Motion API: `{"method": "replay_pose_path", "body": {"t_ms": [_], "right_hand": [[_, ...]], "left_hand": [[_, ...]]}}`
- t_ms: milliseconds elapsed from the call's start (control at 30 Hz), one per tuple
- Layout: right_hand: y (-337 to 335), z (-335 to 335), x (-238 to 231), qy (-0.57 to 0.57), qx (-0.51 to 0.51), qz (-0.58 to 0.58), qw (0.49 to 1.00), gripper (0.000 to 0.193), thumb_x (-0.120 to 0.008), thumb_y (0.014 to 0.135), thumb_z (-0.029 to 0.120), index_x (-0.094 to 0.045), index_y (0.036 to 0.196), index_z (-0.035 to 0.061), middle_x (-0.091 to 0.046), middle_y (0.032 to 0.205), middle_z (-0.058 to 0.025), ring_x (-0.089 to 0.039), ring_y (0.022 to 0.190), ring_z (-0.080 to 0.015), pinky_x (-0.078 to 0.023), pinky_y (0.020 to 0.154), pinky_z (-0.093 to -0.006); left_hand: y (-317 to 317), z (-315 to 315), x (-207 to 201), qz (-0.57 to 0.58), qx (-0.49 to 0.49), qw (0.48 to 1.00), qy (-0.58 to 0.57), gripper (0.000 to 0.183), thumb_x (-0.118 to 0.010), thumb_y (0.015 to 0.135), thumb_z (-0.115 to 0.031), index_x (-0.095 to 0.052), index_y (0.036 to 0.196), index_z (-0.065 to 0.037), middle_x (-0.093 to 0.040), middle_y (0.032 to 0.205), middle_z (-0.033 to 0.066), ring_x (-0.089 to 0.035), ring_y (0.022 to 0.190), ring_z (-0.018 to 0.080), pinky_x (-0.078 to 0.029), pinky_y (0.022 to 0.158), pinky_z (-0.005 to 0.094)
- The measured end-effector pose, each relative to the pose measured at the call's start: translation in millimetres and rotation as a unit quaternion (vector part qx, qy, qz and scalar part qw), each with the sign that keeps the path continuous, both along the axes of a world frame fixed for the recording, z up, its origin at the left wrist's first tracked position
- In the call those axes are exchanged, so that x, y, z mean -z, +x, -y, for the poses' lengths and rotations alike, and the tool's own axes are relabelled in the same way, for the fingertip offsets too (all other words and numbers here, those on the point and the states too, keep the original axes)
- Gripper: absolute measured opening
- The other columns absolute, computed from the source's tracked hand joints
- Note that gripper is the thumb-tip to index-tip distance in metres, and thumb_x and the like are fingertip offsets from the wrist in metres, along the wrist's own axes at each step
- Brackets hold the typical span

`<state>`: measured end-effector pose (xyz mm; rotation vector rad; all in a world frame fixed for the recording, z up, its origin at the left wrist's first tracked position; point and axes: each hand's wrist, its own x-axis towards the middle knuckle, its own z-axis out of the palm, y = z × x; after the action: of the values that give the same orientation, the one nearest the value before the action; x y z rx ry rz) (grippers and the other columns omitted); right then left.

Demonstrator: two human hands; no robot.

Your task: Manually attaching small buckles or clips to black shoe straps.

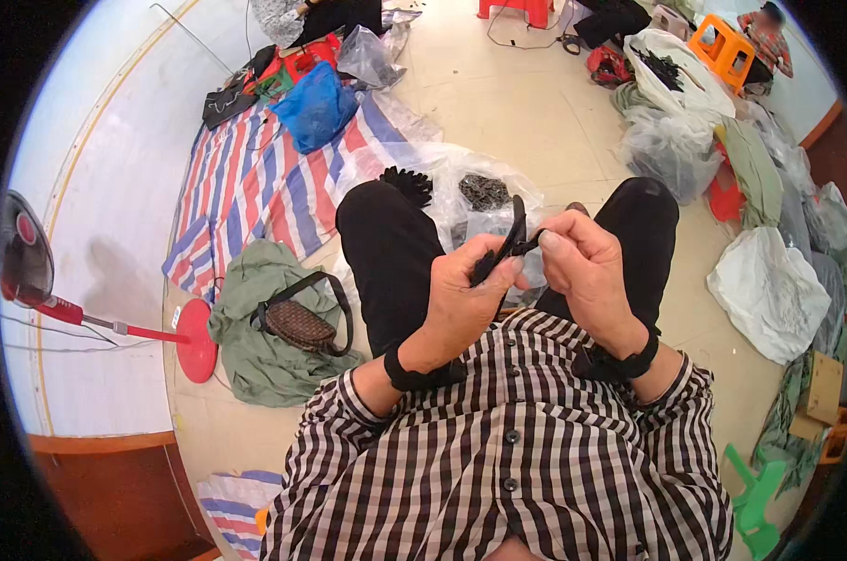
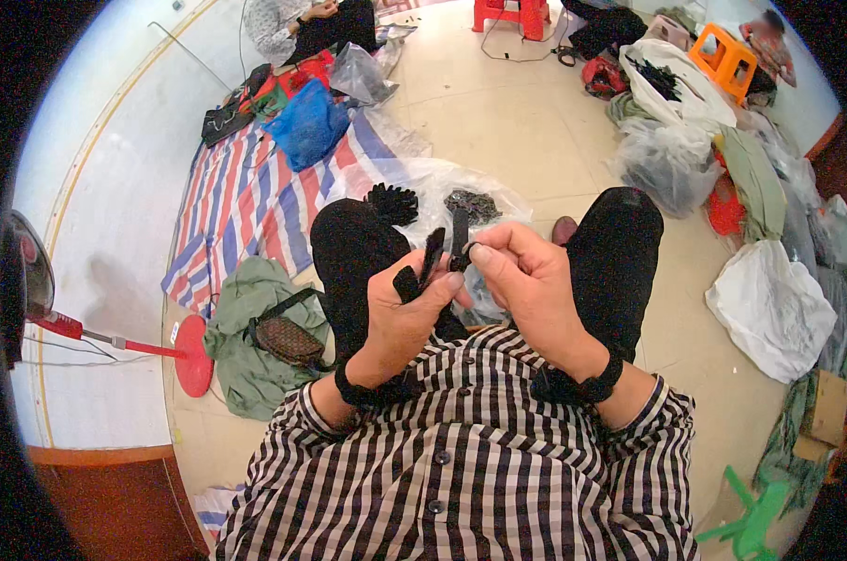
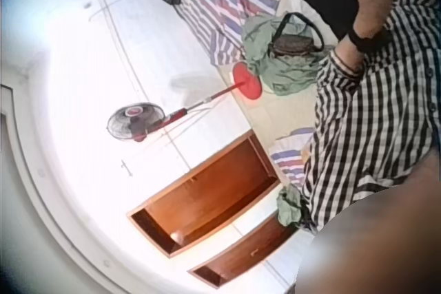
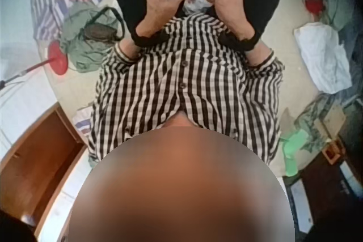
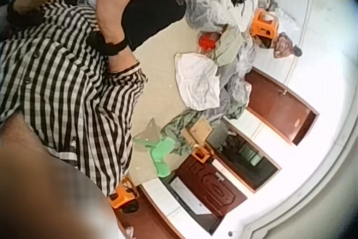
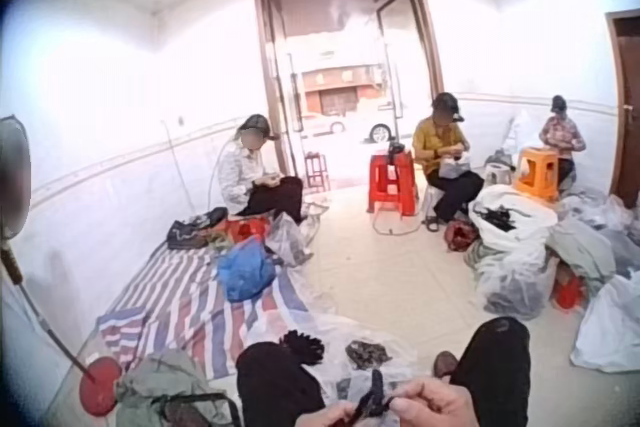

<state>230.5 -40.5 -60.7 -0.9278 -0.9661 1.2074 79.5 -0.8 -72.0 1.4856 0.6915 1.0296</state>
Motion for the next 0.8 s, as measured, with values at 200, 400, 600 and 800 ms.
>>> {"method": "replay_pose_path", "body": {"t_ms": [200,400,600,800], "right_hand": [[-5,2,-3,-0.033,-0.007,-0.045,0.998,0.011,-0.052,0.09,0.015,-0.051,0.085,0.0047,-0.039,0.055,0.0055,-0.031,0.044,-0.0025,-0.024,0.041,-0.0188],[-6,3,-5,-0.035,0.007,-0.067,0.997,0.012,-0.055,0.088,0.015,-0.054,0.083,0.0042,-0.043,0.056,0.0057,-0.034,0.044,-0.0011,-0.025,0.041,-0.0173],[-7,3,-12,-0.096,-0.021,-0.142,0.985,0.011,-0.057,0.086,0.013,-0.053,0.08,0.0052,-0.043,0.055,0.0055,-0.032,0.042,-0.0016,-0.024,0.039,-0.017],[-1,1,-11,-0.151,-0.07,-0.17,0.971,0.013,-0.056,0.087,0.015,-0.051,0.078,0.0063,-0.041,0.055,0.0046,-0.03,0.041,-0.0017,-0.023,0.038,-0.0168]], "left_hand": [[3,2,0,0.007,-0.009,1.0,0.004,0.007,-0.056,0.083,-0.003,-0.058,0.089,-0.001,-0.06,0.066,-0.001,-0.045,0.057,-0.0002,-0.036,0.05,0.0164],[12,-1,3,0.065,-0.023,0.998,0.004,0.004,-0.056,0.083,-0.002,-0.058,0.087,-0.001,-0.061,0.067,-0.0005,-0.049,0.059,0.0007,-0.038,0.052,0.0168],[12,-6,7,0.052,-0.021,0.998,0.02,0.002,-0.056,0.084,-0.003,-0.057,0.085,-0.001,-0.061,0.066,-0.0001,-0.047,0.058,0.0009,-0.037,0.051,0.017],[10,-7,3,0.018,-0.037,0.997,0.069,0.002,-0.056,0.083,-0.002,-0.057,0.085,-0.002,-0.06,0.065,-0.0003,-0.045,0.056,0.0006,-0.035,0.049,0.0171]]}}
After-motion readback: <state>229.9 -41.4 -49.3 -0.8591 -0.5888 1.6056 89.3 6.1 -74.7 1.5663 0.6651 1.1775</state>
